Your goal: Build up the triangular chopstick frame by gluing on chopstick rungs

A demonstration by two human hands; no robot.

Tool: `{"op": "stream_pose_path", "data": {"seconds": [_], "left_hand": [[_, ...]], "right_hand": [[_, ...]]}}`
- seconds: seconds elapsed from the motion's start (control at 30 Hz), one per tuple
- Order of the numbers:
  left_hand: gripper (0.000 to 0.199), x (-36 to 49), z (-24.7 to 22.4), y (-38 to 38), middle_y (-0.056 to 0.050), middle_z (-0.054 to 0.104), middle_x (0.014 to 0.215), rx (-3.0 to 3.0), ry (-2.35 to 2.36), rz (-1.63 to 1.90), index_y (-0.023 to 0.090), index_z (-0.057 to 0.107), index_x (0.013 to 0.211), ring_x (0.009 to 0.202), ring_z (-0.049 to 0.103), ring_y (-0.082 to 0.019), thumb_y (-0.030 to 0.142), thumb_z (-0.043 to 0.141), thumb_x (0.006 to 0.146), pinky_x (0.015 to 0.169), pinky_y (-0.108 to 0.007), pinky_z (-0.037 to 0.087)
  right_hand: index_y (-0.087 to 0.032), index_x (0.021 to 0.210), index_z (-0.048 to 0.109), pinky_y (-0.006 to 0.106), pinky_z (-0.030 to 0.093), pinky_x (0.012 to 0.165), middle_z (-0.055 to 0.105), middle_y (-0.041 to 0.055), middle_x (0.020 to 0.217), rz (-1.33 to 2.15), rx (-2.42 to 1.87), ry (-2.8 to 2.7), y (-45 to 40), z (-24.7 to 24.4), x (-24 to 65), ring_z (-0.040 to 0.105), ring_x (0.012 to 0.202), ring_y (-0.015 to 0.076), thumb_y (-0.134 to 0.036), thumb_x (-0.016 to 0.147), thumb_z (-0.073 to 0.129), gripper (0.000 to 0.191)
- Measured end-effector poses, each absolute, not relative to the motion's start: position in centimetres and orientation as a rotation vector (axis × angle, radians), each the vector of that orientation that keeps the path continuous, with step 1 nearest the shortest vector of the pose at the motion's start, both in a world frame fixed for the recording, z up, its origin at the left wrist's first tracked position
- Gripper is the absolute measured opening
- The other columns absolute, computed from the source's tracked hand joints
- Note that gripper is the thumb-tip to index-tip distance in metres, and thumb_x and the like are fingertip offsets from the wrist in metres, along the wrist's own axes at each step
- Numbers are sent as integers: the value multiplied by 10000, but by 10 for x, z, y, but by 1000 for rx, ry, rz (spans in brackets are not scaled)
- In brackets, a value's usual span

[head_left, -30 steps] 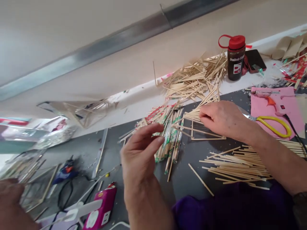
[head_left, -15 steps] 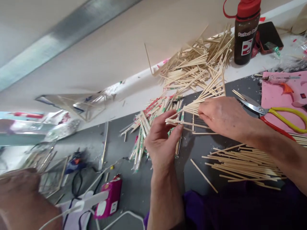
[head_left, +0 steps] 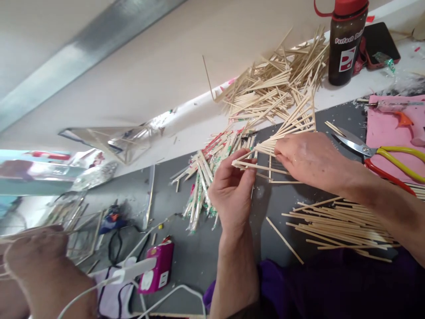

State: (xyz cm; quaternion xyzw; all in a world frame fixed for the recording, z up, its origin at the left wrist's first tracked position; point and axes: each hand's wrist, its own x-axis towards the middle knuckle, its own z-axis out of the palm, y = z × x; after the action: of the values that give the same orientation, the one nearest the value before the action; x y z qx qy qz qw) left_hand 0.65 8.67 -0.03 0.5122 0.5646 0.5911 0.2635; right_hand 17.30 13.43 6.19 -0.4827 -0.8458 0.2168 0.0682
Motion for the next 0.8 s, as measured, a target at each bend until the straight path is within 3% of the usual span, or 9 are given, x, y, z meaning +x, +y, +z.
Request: {"op": "stream_pose_path", "data": {"seconds": [0.33,0.8], "left_hand": [[279,7,1,86,-4,721,903,1395,1525,1586,256,714,998,841,687,-124,140,706,745,749,-232,546],[243,6,1,87,-12,723,990,1388,1540,1592,243,715,964,815,691,-120,158,725,737,748,-245,557]], "right_hand": [[-137,856,679,268,374,608,683,98,813,700,-1443,-2525,137,63,165,625,728,178,-155,864,499,181],[-137,811,681,268,368,611,678,89,762,701,-1432,-2543,138,63,168,612,707,174,-138,838,510,173]]}}
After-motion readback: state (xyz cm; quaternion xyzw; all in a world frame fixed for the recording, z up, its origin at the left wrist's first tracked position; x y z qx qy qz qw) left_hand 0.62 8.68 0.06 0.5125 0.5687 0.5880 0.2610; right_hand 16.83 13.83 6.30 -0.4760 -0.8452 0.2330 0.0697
